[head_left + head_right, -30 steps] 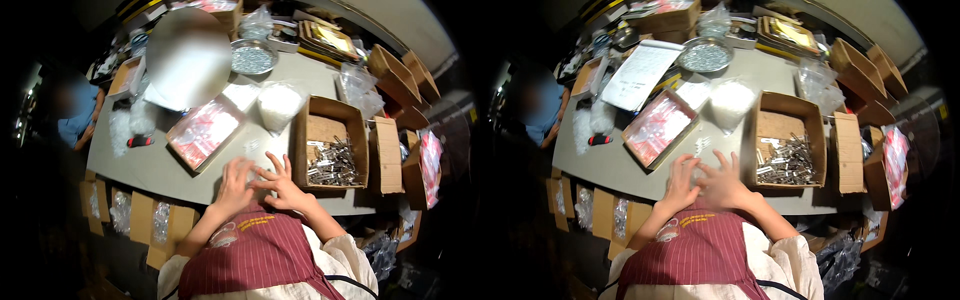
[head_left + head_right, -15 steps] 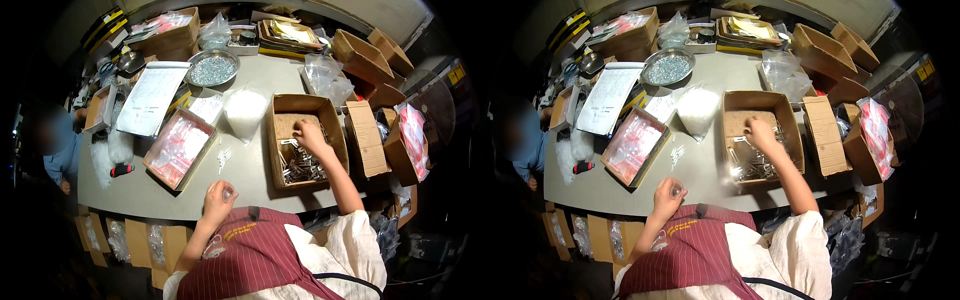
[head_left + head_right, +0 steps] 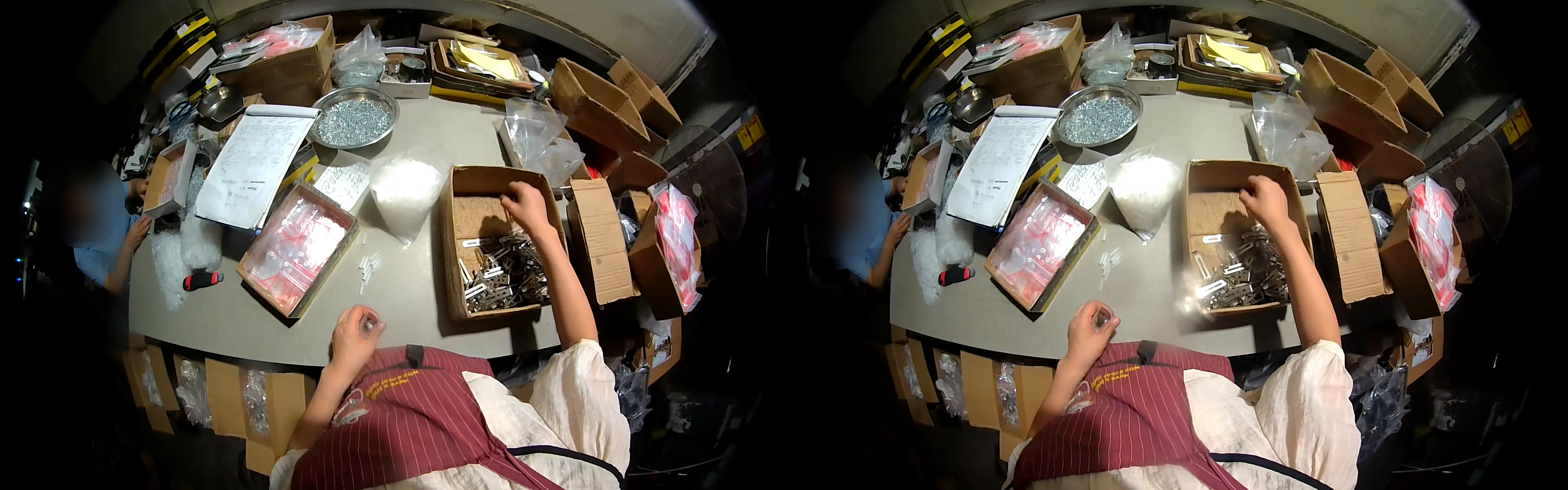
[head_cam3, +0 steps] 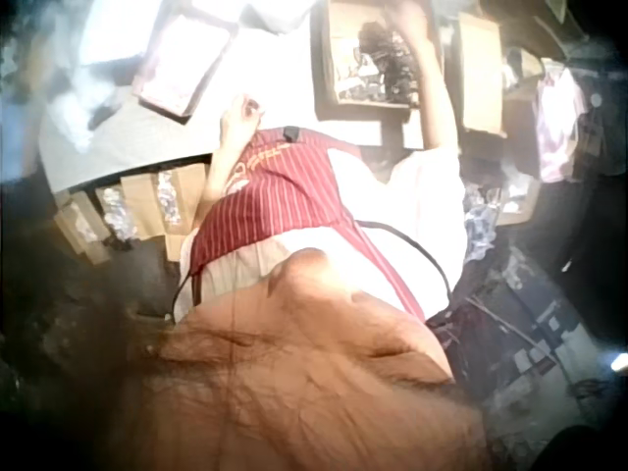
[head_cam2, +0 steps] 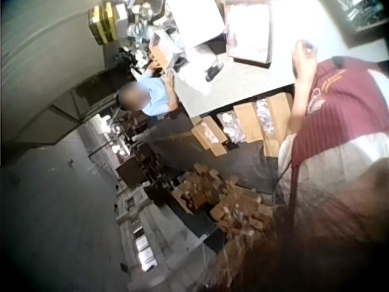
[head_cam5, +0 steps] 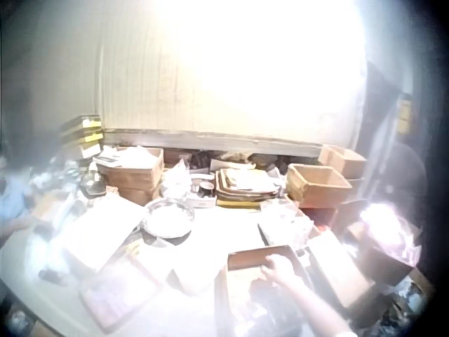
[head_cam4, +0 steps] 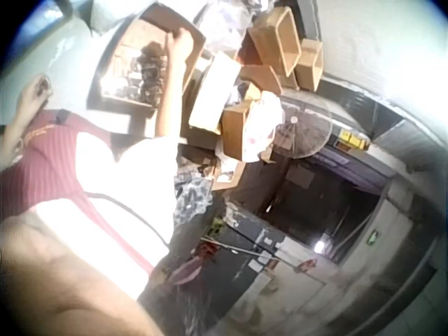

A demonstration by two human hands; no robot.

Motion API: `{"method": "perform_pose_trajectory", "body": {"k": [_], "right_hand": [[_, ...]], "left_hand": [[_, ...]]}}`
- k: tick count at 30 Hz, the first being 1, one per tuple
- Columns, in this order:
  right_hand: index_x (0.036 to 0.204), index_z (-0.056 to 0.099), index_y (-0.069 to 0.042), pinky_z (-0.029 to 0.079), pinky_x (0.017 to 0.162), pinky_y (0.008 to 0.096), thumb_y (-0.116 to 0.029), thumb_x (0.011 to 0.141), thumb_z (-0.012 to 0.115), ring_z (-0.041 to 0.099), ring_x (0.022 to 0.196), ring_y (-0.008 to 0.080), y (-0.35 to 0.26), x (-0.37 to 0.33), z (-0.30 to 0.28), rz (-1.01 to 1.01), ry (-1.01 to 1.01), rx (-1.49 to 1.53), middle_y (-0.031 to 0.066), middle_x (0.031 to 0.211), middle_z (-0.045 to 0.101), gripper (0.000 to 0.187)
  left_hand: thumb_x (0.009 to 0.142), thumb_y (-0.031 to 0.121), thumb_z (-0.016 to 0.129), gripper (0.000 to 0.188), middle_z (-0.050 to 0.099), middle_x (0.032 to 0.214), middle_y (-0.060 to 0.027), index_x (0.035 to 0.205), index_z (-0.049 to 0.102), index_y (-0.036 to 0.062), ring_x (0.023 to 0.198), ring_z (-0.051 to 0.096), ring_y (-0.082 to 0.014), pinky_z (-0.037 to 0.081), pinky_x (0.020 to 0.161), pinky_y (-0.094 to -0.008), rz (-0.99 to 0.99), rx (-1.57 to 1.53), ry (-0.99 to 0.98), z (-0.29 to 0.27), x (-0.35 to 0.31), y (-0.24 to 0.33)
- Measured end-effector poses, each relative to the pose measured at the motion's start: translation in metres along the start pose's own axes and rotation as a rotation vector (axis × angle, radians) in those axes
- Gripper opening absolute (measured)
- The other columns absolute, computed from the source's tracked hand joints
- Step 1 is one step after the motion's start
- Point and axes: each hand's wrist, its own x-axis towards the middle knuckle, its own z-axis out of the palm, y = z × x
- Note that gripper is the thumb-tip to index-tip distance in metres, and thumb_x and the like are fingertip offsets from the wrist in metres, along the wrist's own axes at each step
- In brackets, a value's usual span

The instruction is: The person picks small metal hardware pieces from a cardboard box and places them into clear plastic bags on the table. The person repeats this process, handling the hardware one at a time and occasionally adjusting the bags.

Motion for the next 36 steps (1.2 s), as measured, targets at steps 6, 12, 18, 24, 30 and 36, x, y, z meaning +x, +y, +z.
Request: {"method": "perform_pose_trajectory", "body": {"k": [6, 12, 18, 24, 30, 36], "right_hand": [[0.106, 0.070, 0.006, 0.055, 0.068, 0.0303, -0.011, 0.084, 0.074, 0.068, 0.071, 0.0145, 0.026, 0.001, 0.017, 0.324, -0.175, 0.733, 0.0115, 0.089, 0.074, 0.028], [0.093, 0.074, -0.005, 0.054, 0.078, 0.0425, -0.018, 0.076, 0.074, 0.067, 0.086, 0.0351, 0.035, -0.028, 0.000, 0.068, -0.311, -0.146, 0.0184, 0.089, 0.067, 0.022], [0.082, 0.072, -0.004, 0.054, 0.077, 0.0463, -0.016, 0.074, 0.071, 0.067, 0.085, 0.0378, 0.031, -0.044, -0.019, -0.071, -0.304, -0.310, 0.0184, 0.087, 0.067, 0.015], [0.081, 0.071, -0.001, 0.056, 0.081, 0.0491, -0.022, 0.077, 0.071, 0.070, 0.091, 0.0391, 0.040, -0.038, 0.002, 0.156, -0.336, -0.503, 0.0211, 0.091, 0.072, 0.022], [0.095, 0.073, 0.003, 0.056, 0.084, 0.0481, -0.035, 0.075, 0.079, 0.070, 0.099, 0.0400, 0.039, -0.025, 0.010, 0.366, -0.451, -0.379, 0.0254, 0.100, 0.072, 0.044], [0.097, 0.073, 0.006, 0.055, 0.076, 0.0442, -0.034, 0.074, 0.079, 0.071, 0.085, 0.0356, 0.030, -0.020, 0.000, 0.477, -0.420, -0.245, 0.0220, 0.092, 0.073, 0.046]], "left_hand": [[0.080, 0.009, 0.079, 0.021, 0.065, 0.084, -0.0092, 0.090, 0.061, 0.0049, 0.084, 0.063, -0.0287, 0.051, 0.075, -0.0383, -0.039, -0.067, 0.025, 0.006, 0.002, -0.003], [0.080, 0.010, 0.079, 0.021, 0.065, 0.084, -0.0092, 0.089, 0.061, 0.0046, 0.085, 0.063, -0.0284, 0.051, 0.075, -0.0380, -0.050, -0.063, 0.007, 0.006, -0.001, -0.011], [0.081, 0.011, 0.078, 0.020, 0.066, 0.084, -0.0090, 0.089, 0.060, 0.0043, 0.085, 0.062, -0.0291, 0.050, 0.076, -0.0391, -0.031, -0.058, -0.017, 0.007, 0.001, -0.007], [0.081, 0.012, 0.078, 0.021, 0.066, 0.085, -0.0089, 0.089, 0.061, 0.0046, 0.086, 0.062, -0.0297, 0.050, 0.076, -0.0399, -0.033, -0.026, -0.033, 0.006, 0.001, -0.007], [0.081, 0.013, 0.078, 0.021, 0.066, 0.085, -0.0091, 0.091, 0.061, 0.0048, 0.086, 0.062, -0.0297, 0.050, 0.076, -0.0401, -0.005, -0.006, -0.012, 0.005, -0.002, -0.014], [0.081, 0.010, 0.078, 0.021, 0.065, 0.084, -0.0089, 0.091, 0.060, 0.0043, 0.084, 0.062, -0.0292, 0.050, 0.076, -0.0401, -0.093, -0.076, 0.061, 0.007, -0.002, -0.013]]}}
